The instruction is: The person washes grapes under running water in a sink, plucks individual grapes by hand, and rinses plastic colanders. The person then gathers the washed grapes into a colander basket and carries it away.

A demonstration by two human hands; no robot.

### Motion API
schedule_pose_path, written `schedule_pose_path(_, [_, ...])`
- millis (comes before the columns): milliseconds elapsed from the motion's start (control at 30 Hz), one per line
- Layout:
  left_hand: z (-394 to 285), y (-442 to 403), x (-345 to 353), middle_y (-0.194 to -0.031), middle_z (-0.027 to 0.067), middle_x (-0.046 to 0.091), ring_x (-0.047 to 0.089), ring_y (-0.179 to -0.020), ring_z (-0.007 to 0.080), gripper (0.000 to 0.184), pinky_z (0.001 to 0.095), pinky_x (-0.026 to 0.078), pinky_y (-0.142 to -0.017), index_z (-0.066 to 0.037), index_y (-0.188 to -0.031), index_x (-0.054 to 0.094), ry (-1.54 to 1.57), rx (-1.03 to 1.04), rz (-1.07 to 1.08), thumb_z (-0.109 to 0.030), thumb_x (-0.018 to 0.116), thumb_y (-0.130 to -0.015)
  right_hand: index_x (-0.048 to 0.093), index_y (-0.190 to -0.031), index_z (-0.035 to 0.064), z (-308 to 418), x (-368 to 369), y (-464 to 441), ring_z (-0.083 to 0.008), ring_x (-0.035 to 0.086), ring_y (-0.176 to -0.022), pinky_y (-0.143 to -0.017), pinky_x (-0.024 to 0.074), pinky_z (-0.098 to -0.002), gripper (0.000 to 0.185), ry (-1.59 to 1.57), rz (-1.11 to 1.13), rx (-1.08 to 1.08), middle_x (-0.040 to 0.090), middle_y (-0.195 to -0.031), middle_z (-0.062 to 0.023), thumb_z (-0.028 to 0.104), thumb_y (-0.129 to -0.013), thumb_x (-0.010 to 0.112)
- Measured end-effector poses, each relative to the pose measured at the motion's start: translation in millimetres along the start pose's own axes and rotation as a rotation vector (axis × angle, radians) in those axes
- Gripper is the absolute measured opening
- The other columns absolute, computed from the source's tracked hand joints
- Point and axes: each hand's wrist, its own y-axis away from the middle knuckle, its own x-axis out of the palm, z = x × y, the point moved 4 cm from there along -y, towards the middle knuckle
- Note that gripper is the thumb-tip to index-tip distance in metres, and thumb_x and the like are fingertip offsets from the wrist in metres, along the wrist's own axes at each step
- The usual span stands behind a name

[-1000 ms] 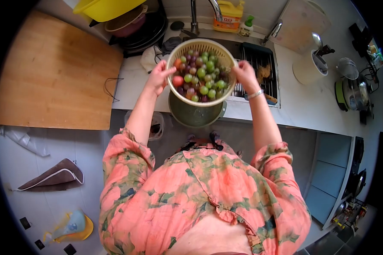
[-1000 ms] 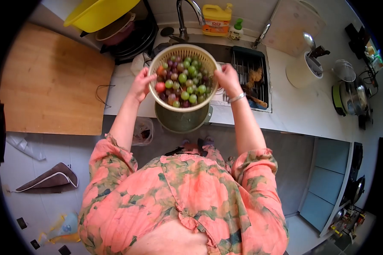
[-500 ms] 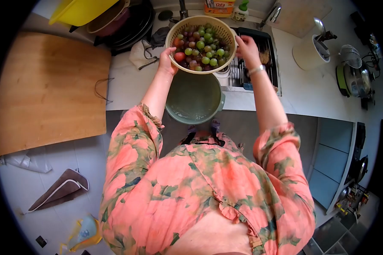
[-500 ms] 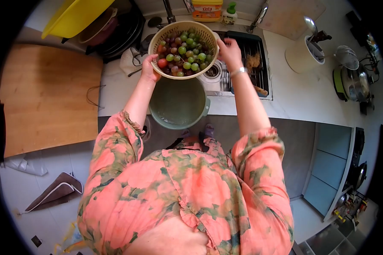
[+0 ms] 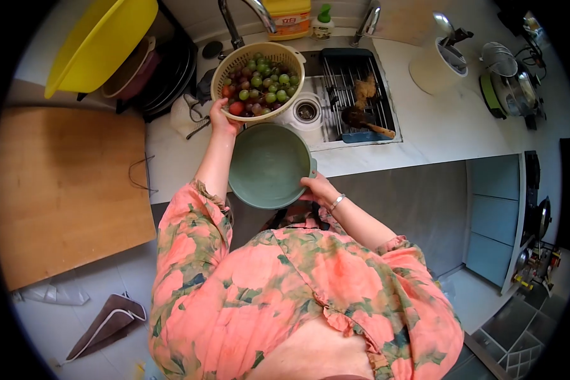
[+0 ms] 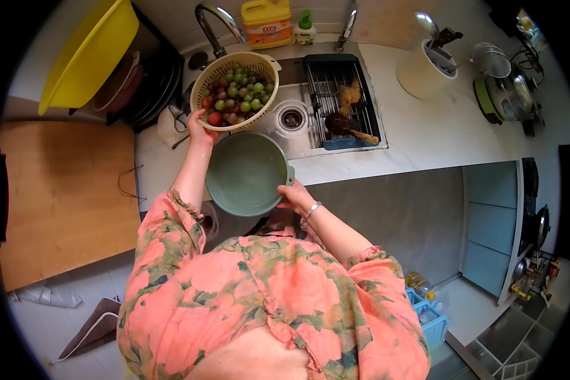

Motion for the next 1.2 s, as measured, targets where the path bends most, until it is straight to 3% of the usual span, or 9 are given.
schedule_pose_path(267, [-3.0, -7.4, 12.0, -0.122, 0.0110, 0.047, 0.048, -0.111, 0.0326, 0.054, 0.0543, 0.040, -0.090, -0.011, -0.124, 0.041, -0.008, -0.016, 0.031, -0.024, 0.050, -0.073, 0.042, -0.114, 0.0069, 26.5, -38.0, 18.9, -0.0245, 0.062, -0.079, -0.068, 0.0547, -0.0411, 0.042, -0.168, -0.081, -0.018, 0.057, -0.094, -0.0088, 0.007, -0.073, 0.051])
schedule_pose_path(333, [-1.2, -7.4, 16.8, -0.123, 0.0110, 0.047, 0.048, -0.111, 0.0325, 0.054, 0.0547, 0.039, -0.091, -0.011, -0.124, 0.041, 0.016, -0.008, 0.036, -0.025, 0.050, -0.072, 0.036, -0.120, 0.0081, 60.0, -70.1, 25.8, -0.0257, 0.061, -0.077, -0.065, 0.0554, -0.0393, 0.053, -0.099, -0.132, -0.182, 0.054, -0.100, -0.0106, 0.008, -0.070, 0.053])
schedule_pose_path(467, [3.9, 5.1, 34.6, -0.123, 0.0121, 0.046, 0.047, -0.111, 0.0323, 0.055, 0.0531, 0.038, -0.093, -0.012, -0.123, 0.043, 0.034, 0.025, -0.027, -0.025, 0.050, -0.071, 0.027, -0.123, 0.0083, 102.8, -98.4, 37.6, -0.0281, 0.061, -0.078, -0.062, 0.0555, -0.0395, 0.064, -0.068, -0.265, -0.264, 0.052, -0.103, -0.0140, 0.008, -0.067, 0.057])
schedule_pose_path(600, [10.1, 7.0, 36.4, -0.125, 0.0123, 0.044, 0.045, -0.113, 0.0325, 0.057, 0.0545, 0.037, -0.093, -0.013, -0.125, 0.041, 0.024, 0.003, -0.091, -0.025, 0.050, -0.071, 0.030, -0.122, 0.0022, 170.2, -129.1, 34.1, -0.0217, 0.058, -0.080, -0.065, 0.0523, -0.0383, 0.063, 0.211, -0.375, -0.503, 0.054, -0.097, -0.0131, 0.010, -0.066, 0.059])
schedule_pose_path(800, [17.9, 4.4, 31.8, -0.128, 0.0115, 0.043, 0.043, -0.116, 0.0325, 0.058, 0.0546, 0.035, -0.095, -0.014, -0.127, 0.040, 0.082, 0.070, -0.085, -0.026, 0.049, -0.071, 0.036, -0.119, -0.0049, 218.3, -115.5, 26.5, -0.0212, 0.059, -0.087, -0.067, 0.0518, -0.0357, 0.067, 0.467, -0.483, -0.454, 0.056, -0.100, -0.0149, 0.020, -0.064, 0.065])
schedule_pose_path(900, [17.9, 11.2, 30.4, -0.125, 0.0114, 0.045, 0.047, -0.113, 0.0316, 0.058, 0.0529, 0.040, -0.092, -0.014, -0.126, 0.041, 0.068, 0.058, -0.116, -0.025, 0.050, -0.069, 0.038, -0.120, -0.0069, 225.2, -109.2, 3.4, -0.0282, 0.060, -0.090, -0.075, 0.0495, -0.0348, 0.073, 0.673, -0.535, -0.513, 0.058, -0.100, -0.0192, 0.027, -0.062, 0.067])
schedule_pose_path(967, [15.0, 5.7, 28.9, -0.128, 0.0116, 0.042, 0.042, -0.116, 0.0335, 0.058, 0.0574, 0.034, -0.094, -0.013, -0.128, 0.039, 0.094, 0.047, -0.097, -0.027, 0.049, -0.072, 0.039, -0.120, -0.0082, 232.4, -92.2, -11.7, -0.0355, 0.056, -0.097, -0.086, 0.0438, -0.0344, 0.076, 0.780, -0.541, -0.538, 0.056, -0.105, -0.0238, 0.031, -0.060, 0.067])
schedule_pose_path(1100, [10.9, -2.4, 20.1, -0.129, 0.0126, 0.040, 0.041, -0.117, 0.0345, 0.059, 0.0584, 0.034, -0.094, -0.014, -0.128, 0.038, 0.070, 0.083, -0.080, -0.027, 0.048, -0.072, 0.039, -0.121, -0.0051, 233.8, -79.3, -35.4, -0.0366, 0.048, -0.107, -0.091, 0.0400, -0.0370, 0.076, 0.784, -0.501, -0.657, 0.047, -0.115, -0.0276, 0.031, -0.059, 0.066])
schedule_pose_path(1200, [5.8, -6.7, 13.1, -0.130, 0.0131, 0.040, 0.041, -0.118, 0.0348, 0.059, 0.0584, 0.034, -0.094, -0.013, -0.129, 0.038, 0.091, 0.025, -0.059, -0.027, 0.048, -0.072, 0.039, -0.121, -0.0032, 236.1, -55.9, -22.2, -0.0399, 0.048, -0.101, -0.090, 0.0409, -0.0396, 0.077, 0.993, -0.647, -0.781, 0.047, -0.111, -0.0269, 0.029, -0.058, 0.067])
